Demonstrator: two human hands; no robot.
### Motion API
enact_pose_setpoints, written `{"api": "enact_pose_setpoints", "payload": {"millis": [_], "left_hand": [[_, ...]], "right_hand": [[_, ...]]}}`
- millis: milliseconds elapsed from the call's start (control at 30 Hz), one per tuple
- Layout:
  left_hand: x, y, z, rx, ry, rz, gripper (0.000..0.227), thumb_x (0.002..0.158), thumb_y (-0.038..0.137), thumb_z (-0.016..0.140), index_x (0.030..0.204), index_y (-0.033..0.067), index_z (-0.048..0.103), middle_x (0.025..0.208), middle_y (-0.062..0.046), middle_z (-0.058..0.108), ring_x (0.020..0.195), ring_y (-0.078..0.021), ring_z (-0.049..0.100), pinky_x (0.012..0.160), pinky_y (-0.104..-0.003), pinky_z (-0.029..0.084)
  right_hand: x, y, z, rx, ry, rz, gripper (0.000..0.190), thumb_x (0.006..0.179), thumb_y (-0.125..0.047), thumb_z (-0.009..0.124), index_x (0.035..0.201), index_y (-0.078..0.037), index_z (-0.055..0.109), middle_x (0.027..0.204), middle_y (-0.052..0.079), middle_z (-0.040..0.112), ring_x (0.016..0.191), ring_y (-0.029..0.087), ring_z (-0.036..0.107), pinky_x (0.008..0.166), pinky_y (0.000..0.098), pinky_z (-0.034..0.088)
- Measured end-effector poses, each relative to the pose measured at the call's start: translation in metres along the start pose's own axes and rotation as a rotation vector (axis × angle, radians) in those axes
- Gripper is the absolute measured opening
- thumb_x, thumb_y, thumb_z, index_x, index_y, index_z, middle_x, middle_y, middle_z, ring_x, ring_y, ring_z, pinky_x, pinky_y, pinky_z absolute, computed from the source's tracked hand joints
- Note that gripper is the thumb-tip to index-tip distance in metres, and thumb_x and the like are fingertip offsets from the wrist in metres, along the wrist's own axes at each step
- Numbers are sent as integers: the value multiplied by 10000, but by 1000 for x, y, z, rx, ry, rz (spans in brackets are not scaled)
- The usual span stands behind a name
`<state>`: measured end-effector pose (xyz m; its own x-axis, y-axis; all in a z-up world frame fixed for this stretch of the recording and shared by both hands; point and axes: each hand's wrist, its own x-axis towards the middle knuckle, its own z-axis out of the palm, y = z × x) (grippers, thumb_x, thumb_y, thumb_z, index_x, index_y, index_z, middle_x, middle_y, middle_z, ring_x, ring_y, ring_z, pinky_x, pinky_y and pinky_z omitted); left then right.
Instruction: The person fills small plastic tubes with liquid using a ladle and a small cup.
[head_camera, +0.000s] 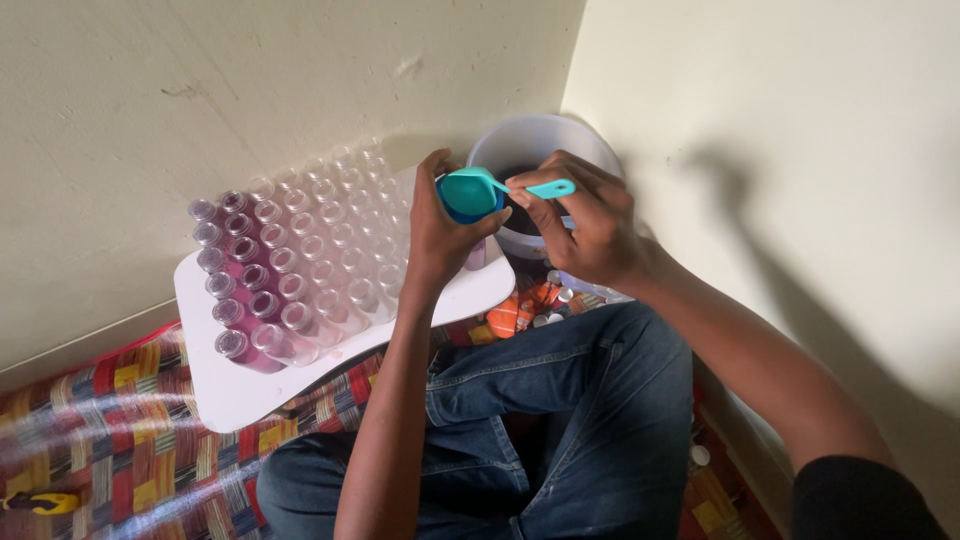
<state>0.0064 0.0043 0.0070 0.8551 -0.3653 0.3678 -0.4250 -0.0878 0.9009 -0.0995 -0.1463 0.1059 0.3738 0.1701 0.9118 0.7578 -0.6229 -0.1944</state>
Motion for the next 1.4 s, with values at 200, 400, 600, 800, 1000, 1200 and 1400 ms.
{"api": "enact_pose_setpoints", "payload": {"millis": [200,400,600,800,1000,1200,1400], "left_hand": [[2,3,0,8,2,-19,1056,663,199,1007,1490,86,359,1378,-244,536,1325,-532,498,1079,-671,349],[1,4,0,26,5,-21,1035,674,201,1006,1479,95,365,1374,-235,538,1324,-514,509,1084,-651,367],[-1,11,0,76,17,1,940,671,372,923,1420,137,405,1310,-119,554,1210,-268,561,930,-400,510],[-2,18,0,123,28,38,912,706,399,912,1423,153,405,1324,-113,546,1216,-282,563,939,-435,496],[-3,28,2,120,45,8,867,732,418,893,1414,166,420,1308,-104,522,1210,-273,547,944,-430,494],[-2,34,5,120,65,-15,900,790,354,933,1479,97,413,1372,-225,500,1333,-514,493,1048,-676,385],[1,46,25,146,105,84,808,821,398,889,1452,98,483,1350,-226,517,1247,-527,554,986,-647,421]], "right_hand": [[2,-9,-8,-37,123,108,118,1034,15,656,983,76,743,673,174,628,517,294,588,575,384,519],[-18,17,-21,10,325,388,218,1109,-33,587,957,96,673,646,145,621,570,187,628,597,306,516],[-31,28,-55,16,596,728,287,1055,-201,652,980,69,714,682,170,665,540,217,656,520,309,537],[-85,10,-95,-204,667,841,229,1091,-189,644,1032,25,703,700,128,667,600,183,664,608,291,565],[-170,11,-103,-465,507,810,151,1145,-100,625,1090,14,707,764,117,683,683,181,683,704,315,581],[-249,48,-80,-772,344,643,109,1017,-35,775,909,-22,768,613,127,607,598,328,651,643,372,519],[-270,68,-54,-688,320,757,87,976,-102,777,893,-76,765,584,107,638,650,384,663,673,418,529]]}}
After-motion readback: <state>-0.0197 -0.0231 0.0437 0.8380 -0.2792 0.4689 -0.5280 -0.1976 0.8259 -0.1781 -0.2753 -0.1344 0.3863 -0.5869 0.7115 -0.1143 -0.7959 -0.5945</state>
